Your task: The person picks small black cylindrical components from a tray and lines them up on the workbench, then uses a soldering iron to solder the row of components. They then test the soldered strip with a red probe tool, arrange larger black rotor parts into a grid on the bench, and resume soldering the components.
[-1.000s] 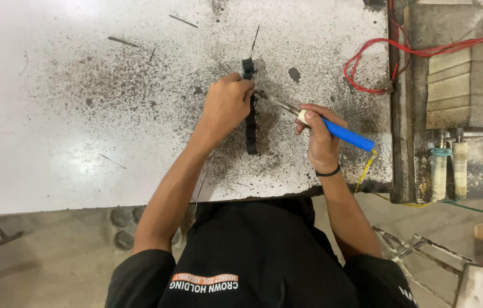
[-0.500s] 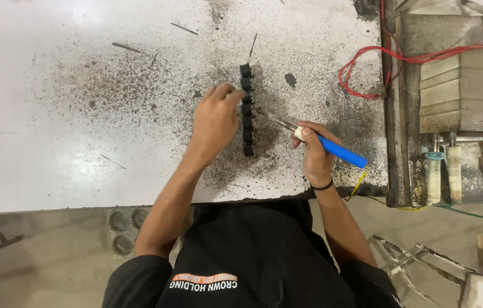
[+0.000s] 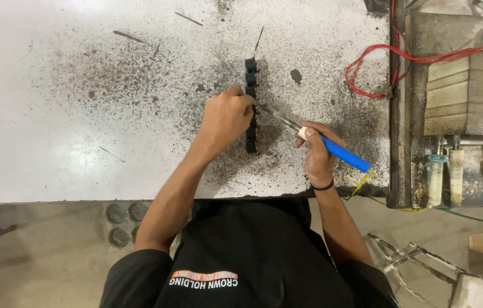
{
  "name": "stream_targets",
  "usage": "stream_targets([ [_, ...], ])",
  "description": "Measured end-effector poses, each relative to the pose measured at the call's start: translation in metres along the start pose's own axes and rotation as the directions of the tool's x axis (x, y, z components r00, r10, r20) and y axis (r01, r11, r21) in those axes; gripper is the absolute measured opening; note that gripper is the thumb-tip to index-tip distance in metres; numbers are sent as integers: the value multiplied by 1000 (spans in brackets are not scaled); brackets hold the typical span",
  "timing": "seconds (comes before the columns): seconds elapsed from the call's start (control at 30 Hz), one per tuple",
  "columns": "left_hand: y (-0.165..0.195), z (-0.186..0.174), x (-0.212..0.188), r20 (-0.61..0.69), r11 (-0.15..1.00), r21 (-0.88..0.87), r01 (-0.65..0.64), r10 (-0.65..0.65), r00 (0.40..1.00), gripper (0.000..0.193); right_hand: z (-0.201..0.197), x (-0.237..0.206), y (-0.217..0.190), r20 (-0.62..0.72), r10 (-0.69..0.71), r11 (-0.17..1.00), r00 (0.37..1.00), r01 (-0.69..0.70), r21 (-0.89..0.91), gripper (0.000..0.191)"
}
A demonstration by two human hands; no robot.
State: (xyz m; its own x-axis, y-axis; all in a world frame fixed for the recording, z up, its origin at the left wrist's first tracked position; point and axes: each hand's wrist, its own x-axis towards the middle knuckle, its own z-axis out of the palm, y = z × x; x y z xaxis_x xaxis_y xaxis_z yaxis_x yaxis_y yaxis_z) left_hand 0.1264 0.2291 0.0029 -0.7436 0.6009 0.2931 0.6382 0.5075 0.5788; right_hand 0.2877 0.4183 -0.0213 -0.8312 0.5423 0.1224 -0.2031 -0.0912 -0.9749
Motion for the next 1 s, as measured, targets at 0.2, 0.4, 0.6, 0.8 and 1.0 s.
stream_targets([
  [0.2,5,-7,5,94,998,12,62,-63,994,15,0,0,0,0,2,1000,1000,-2,-1,25],
  [0.4,4,-3,6,111,997,14,80,-81,991,16,1,0,0,-21,9,999,1000,-8,37,25],
  [0.6,0,3,3,100,999,-3,40,-40,994,12,0,0,0,-24,35,999,999,-34,20,23],
  [0.8,-2,5,0,143,991,-75,112,-101,985,17,-1,-2,0,-7,18,1000,1000,-18,2,22],
  [1.0,1,5,1,101,999,12,37,-38,994,15,-1,-3,2,-76,-11,1000,997,12,12,23],
])
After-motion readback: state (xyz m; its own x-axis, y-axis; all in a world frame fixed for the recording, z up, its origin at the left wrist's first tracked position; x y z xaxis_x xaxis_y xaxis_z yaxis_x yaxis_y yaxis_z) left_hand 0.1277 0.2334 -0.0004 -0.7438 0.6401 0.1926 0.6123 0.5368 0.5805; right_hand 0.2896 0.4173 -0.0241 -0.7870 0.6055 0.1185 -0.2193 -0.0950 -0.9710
